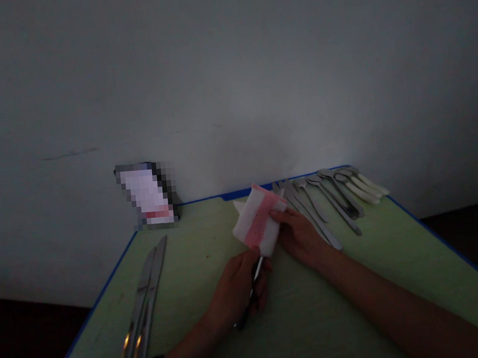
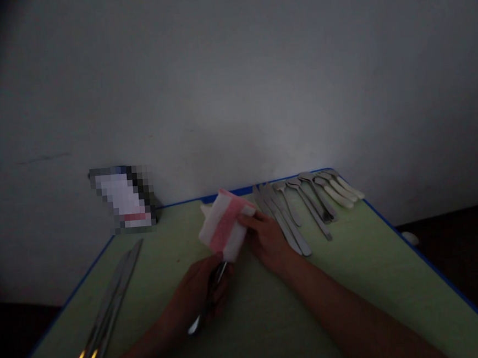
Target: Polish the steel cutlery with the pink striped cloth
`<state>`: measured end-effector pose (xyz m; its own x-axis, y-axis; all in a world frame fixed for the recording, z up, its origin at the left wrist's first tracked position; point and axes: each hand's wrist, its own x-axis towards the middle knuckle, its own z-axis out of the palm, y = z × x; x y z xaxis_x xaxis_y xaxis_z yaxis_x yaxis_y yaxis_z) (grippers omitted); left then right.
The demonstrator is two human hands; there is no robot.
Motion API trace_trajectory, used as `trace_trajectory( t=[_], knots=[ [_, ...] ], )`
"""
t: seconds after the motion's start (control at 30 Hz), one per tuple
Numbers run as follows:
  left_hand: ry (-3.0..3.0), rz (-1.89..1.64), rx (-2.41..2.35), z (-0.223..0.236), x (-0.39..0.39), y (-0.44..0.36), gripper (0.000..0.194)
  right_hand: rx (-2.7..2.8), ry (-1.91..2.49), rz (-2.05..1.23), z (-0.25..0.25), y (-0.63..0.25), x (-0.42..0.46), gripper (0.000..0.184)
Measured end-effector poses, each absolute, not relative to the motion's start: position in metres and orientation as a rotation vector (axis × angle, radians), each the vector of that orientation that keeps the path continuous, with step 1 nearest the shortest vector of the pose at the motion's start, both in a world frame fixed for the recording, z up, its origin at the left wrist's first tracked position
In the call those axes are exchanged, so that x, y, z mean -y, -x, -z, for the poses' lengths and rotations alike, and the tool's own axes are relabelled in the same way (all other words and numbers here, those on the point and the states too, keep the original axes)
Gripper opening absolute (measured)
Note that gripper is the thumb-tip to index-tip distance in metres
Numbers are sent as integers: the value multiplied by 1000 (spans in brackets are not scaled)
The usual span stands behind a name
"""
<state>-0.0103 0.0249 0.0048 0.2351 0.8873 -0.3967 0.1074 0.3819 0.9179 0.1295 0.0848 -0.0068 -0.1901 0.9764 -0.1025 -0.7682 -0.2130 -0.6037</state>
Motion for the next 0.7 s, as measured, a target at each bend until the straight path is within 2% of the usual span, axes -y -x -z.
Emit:
trace_trajectory(
  t=[0.23,0.5,0.7],
  knots=[
    [-1089,-622,-1276,-15,-29,12,43,427,529,-1710,9,-131,-88,19],
    [-1127,-713,-1250,-14,-24,10,36,550,496,-1713,10,-130,-87,19],
    [-1170,-785,-1320,-16,-22,6,37,758,455,-1876,17,-126,-84,21]
  ],
)
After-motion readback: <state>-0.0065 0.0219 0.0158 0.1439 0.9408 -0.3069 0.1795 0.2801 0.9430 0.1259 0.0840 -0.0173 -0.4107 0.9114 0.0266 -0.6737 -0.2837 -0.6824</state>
